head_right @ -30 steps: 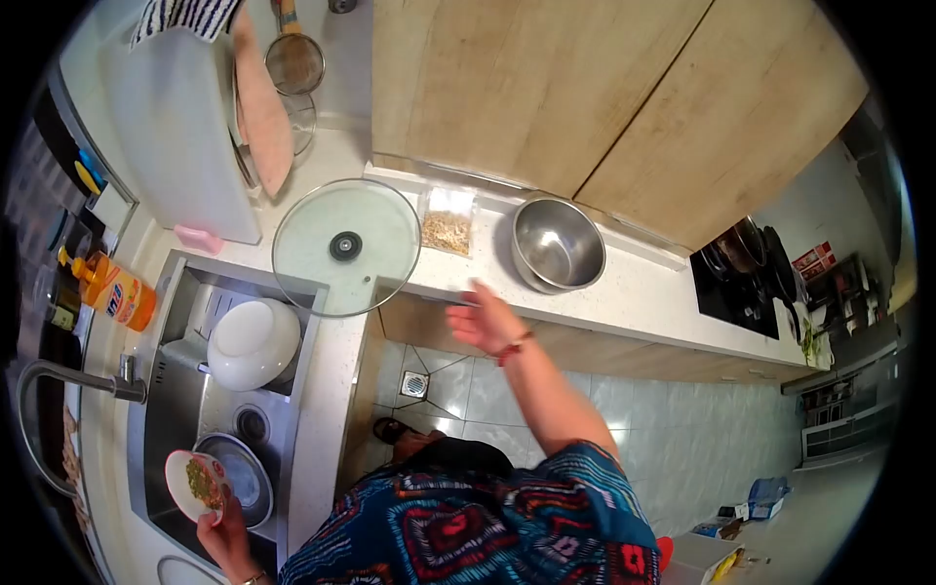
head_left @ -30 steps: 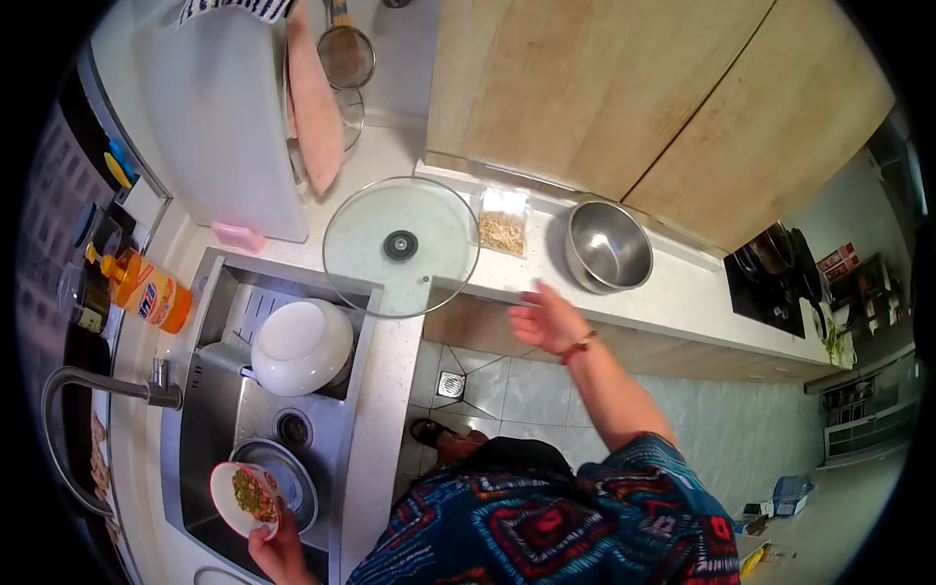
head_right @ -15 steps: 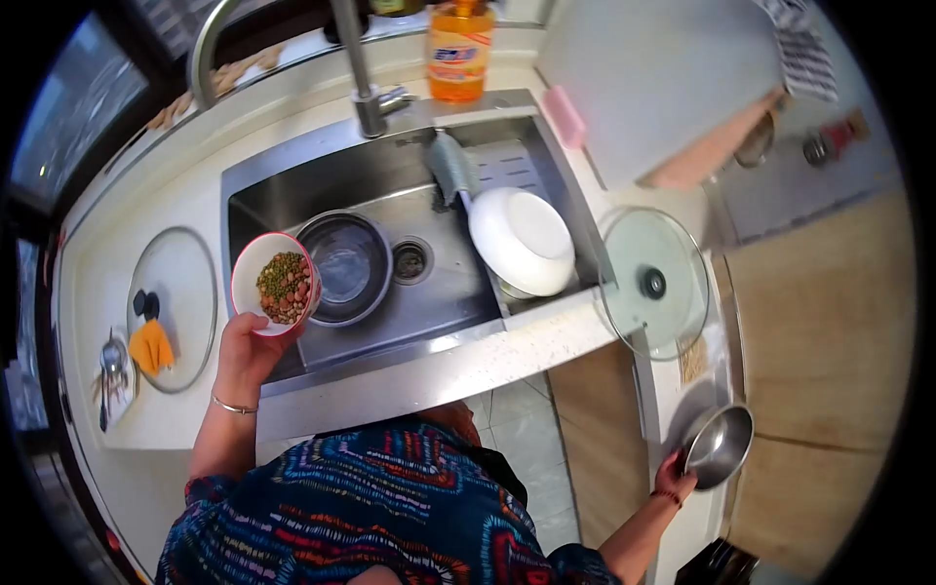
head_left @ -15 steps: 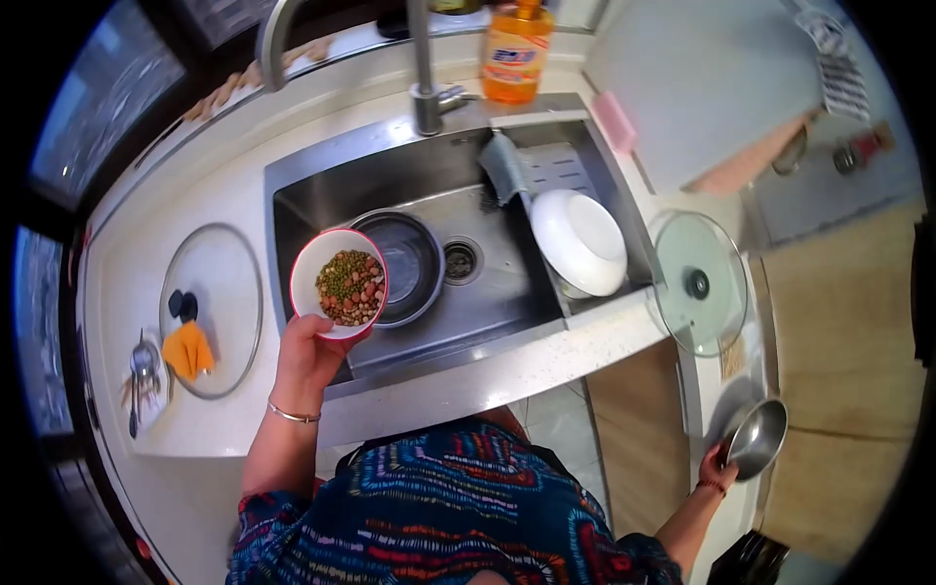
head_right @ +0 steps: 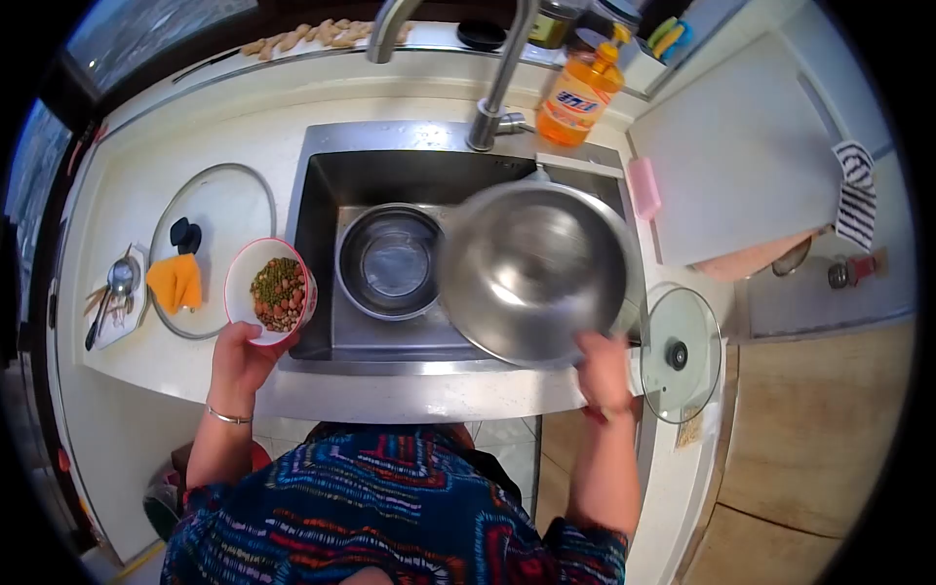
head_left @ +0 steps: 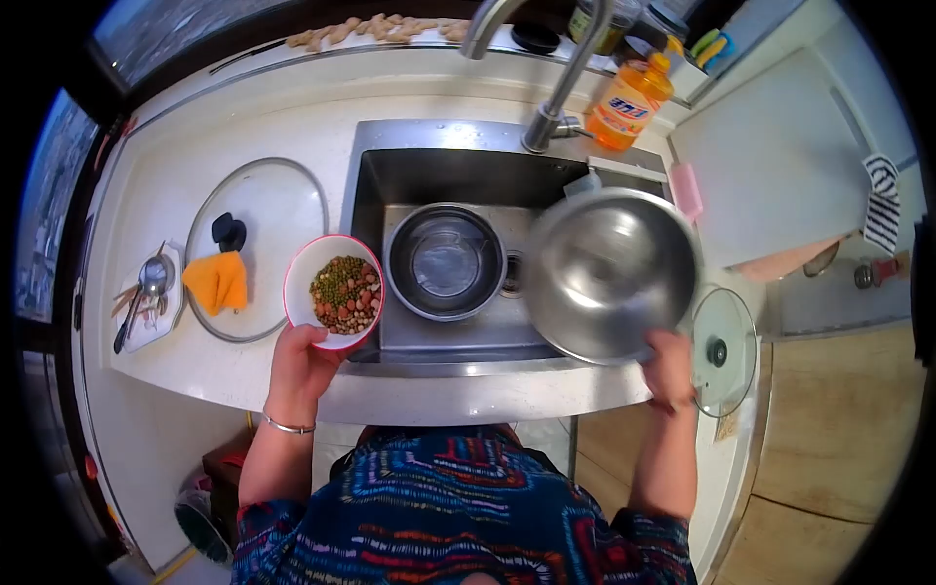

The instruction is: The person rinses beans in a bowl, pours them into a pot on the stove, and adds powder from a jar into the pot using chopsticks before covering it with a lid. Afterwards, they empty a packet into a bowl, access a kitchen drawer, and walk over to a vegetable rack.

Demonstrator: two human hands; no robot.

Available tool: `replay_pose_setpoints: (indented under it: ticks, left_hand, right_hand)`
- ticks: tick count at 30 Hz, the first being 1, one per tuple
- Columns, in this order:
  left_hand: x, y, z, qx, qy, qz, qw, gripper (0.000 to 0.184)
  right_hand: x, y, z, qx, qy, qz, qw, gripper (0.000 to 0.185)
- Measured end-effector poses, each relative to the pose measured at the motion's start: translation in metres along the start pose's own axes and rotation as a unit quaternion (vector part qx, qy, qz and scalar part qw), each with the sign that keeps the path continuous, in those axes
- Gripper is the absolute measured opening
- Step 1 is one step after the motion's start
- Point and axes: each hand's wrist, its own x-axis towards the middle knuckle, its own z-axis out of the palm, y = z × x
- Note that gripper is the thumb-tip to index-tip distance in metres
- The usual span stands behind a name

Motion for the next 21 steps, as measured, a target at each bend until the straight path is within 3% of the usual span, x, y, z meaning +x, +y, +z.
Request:
replay_pose_setpoints:
  ticks: [2,5,6,9,12,13,18,21]
  left_hand:
    - [-0.013,-0.003,-0.014,-0.004,-0.001,0.02,1.0,0.065]
    - [-0.03,-0.014,-0.037,-0.021,0.008,0.056,0.998,0.067]
    - [-0.037,-0.022,-0.038,-0.029,0.024,0.059,0.998,0.067]
    - [-0.053,-0.031,-0.05,-0.042,0.041,0.069,0.996,0.067]
    - [-0.059,-0.048,-0.058,-0.085,0.049,0.05,0.994,0.063]
    - [-0.061,-0.067,-0.083,-0.098,0.033,0.059,0.993,0.063]
    - [-0.066,-0.077,-0.083,-0.124,0.029,0.054,0.99,0.063]
    - [-0.067,-0.112,-0.109,-0.134,0.007,0.068,0.989,0.062]
  right_hand:
    - [0.046,-0.023,0.068,0.231,-0.017,0.026,0.972,0.052]
    - [0.088,-0.031,0.149,0.118,-0.049,-0.063,0.99,0.064]
    - [0.107,-0.002,0.181,0.041,-0.015,-0.103,0.994,0.066]
    - [0.11,-0.035,0.196,-0.1,-0.058,-0.009,0.993,0.066]
    - [0.117,-0.024,0.212,-0.202,-0.02,-0.051,0.978,0.066]
    - [0.108,-0.011,0.227,-0.212,-0.003,-0.064,0.975,0.066]
    - [0.103,0.013,0.241,-0.27,0.016,-0.18,0.946,0.065]
    - [0.081,0.035,0.254,-0.25,0.027,-0.156,0.955,0.065]
